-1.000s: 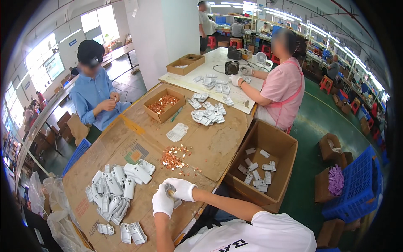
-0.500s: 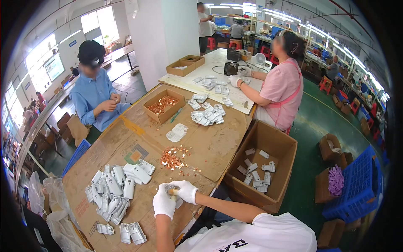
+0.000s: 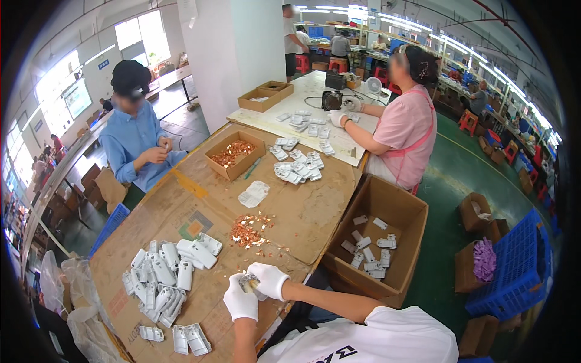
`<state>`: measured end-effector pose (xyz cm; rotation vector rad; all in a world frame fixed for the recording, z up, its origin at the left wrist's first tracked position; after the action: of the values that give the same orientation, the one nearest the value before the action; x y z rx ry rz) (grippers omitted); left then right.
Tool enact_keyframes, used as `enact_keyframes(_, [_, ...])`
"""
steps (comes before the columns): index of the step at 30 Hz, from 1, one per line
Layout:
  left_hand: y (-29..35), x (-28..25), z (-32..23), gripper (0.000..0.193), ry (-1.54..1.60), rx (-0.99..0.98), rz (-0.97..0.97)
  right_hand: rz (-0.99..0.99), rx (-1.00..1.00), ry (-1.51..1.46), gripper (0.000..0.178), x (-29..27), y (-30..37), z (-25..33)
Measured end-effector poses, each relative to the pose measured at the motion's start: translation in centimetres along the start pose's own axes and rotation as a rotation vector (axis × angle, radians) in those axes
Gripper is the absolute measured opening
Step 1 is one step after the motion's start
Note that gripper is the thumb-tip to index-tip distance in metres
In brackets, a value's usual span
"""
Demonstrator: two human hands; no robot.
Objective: The person picks up a white plastic housing, inserts small copper contacts into it by hand, and places the assembled unit into a cardboard box.
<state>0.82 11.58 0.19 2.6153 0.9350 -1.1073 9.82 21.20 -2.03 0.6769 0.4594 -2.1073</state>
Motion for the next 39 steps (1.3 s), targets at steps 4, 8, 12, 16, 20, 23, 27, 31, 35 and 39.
enact_keyframes(4, [-0.4,0.5,-0.2,0.015,-0.032,0.013,-0.019,-0.017,0.009,-0.012,0.018,-0.1,-0.2,-0.5])
enact_keyframes(8, [-0.5,0.3,-0.6,0.014,-0.027,-0.002,-0.013,-0.035,0.018,0.005,0.018,0.4,-0.3,-0.6])
enact_keyframes(12, [0.0,0.3,-0.4,0.012,-0.019,-0.002,-0.064,-0.022,0.021,0.018,0.018,0.4,0.5,0.2])
enact_keyframes(16, [0.6,0.5,1.0,0.014,0.009,-0.023,-0.106,0.096,0.042,0.014,0.032,1.1,0.9,0.7])
enact_keyframes(20, [-1.7,0.4,3.7,0.015,0.229,-0.088,-0.087,-0.183,-0.128,0.023,0.06,2.8,1.7,1.5])
enact_keyframes(23, [-2.2,-1.4,-0.3,0.017,0.299,-0.038,-0.088,-0.235,-0.128,0.368,0.056,2.0,2.7,1.9])
enact_keyframes(27, [-2.2,-1.3,1.3,0.024,0.493,-0.061,-0.004,-0.27,-0.196,0.489,0.058,1.9,2.8,2.5])
enact_keyframes(31, [-1.5,-1.5,2.2,0.03,0.785,-0.066,0.114,-0.25,-0.145,0.424,0.072,2.6,2.8,1.9])
enact_keyframes(35, [-1.2,-1.6,1.8,0.037,0.849,-0.078,0.182,-0.236,-0.155,0.455,0.076,2.2,2.7,2.2])
enact_keyframes(39, [-1.2,-1.4,1.4,0.041,0.8,-0.069,0.142,-0.22,-0.177,0.462,0.075,1.7,2.7,2.8])
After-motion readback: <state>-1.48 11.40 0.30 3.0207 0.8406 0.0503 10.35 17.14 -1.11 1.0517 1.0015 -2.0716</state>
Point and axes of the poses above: each hand's wrist, its own y-axis away from the middle knuckle, its own x-axis out of the palm, z = x × y, the point moved 1 cm from there along -y, towards the middle knuckle, and after that the axes turned 6 degrees about z, right-handed, at the moved point
